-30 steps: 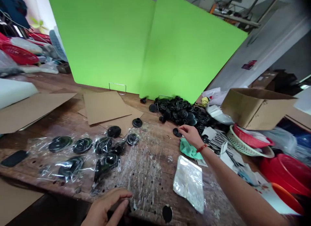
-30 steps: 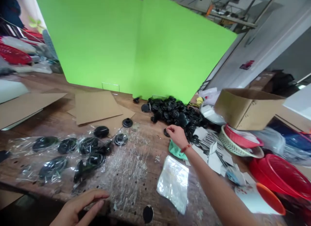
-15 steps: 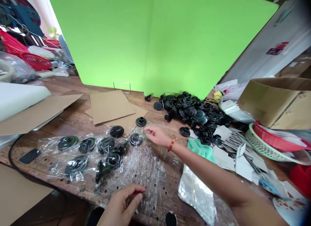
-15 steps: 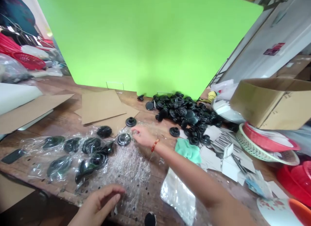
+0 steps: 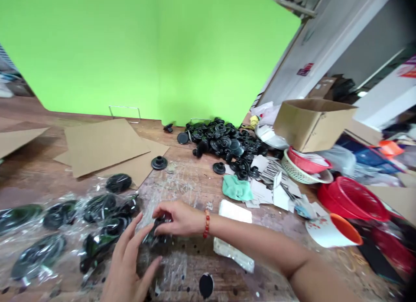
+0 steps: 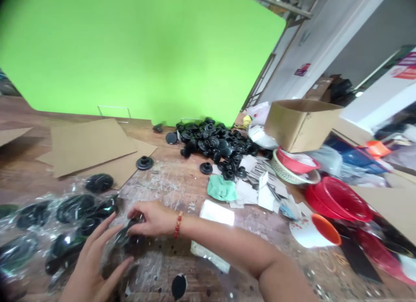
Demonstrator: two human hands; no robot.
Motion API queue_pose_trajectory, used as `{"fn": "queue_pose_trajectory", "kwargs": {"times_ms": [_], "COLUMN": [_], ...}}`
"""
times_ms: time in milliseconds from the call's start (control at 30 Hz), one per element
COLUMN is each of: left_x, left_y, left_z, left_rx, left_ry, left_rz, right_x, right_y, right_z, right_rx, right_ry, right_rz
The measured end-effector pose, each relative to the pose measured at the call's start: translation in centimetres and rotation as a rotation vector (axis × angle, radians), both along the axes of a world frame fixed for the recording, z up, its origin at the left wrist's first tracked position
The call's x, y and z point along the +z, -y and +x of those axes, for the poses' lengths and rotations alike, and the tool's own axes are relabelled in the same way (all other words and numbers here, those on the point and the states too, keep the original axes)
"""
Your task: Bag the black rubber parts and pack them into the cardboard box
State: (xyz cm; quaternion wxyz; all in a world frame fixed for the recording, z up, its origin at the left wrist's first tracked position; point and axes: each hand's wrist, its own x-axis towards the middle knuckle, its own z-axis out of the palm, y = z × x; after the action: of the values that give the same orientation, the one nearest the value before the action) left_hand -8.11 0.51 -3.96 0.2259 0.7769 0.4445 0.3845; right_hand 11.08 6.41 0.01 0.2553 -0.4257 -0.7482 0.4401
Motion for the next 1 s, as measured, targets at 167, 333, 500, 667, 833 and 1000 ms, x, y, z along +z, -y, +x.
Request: {"fn": "queue_pose_trajectory", "kwargs": {"times_ms": [167,333,500,667,833,1000], "left_x": [0.3,1.9,4.2,5.7,5.7,5.5], "left_y": [0.6,0.8,1.0,2.1,2.8,2.8], "left_z": [2.0,3.4,2.4,1.0,-0.1,-0.8], "left_rx": [-0.275,-0.086,0.185,0.192,0.148,0.262], "left_ry": [0.138,0.437,0.827,1.06,1.282,1.29], "left_rz": [-0.37,-0.775,-1.113,-1.343,-1.409,-1.379], "right_x": [-0.1,0.9,1.7,0.9,-0.9,-1.4], "right_y": [5.0,3.3,-2.1,-4.2,-5.3,-6.0], "right_z": [1.2,3.9,4.8,0.3,-4.7,-5.9], "right_rx": [-0.121,-0.084,-0.359,-0.211,0.02,0.094], "right_ry": [-0.392,-0.295,0.062,0.103,0.208,0.506], "right_rz": [-0.578,-0.54,-0.044,0.114,0.42,0.504]}}
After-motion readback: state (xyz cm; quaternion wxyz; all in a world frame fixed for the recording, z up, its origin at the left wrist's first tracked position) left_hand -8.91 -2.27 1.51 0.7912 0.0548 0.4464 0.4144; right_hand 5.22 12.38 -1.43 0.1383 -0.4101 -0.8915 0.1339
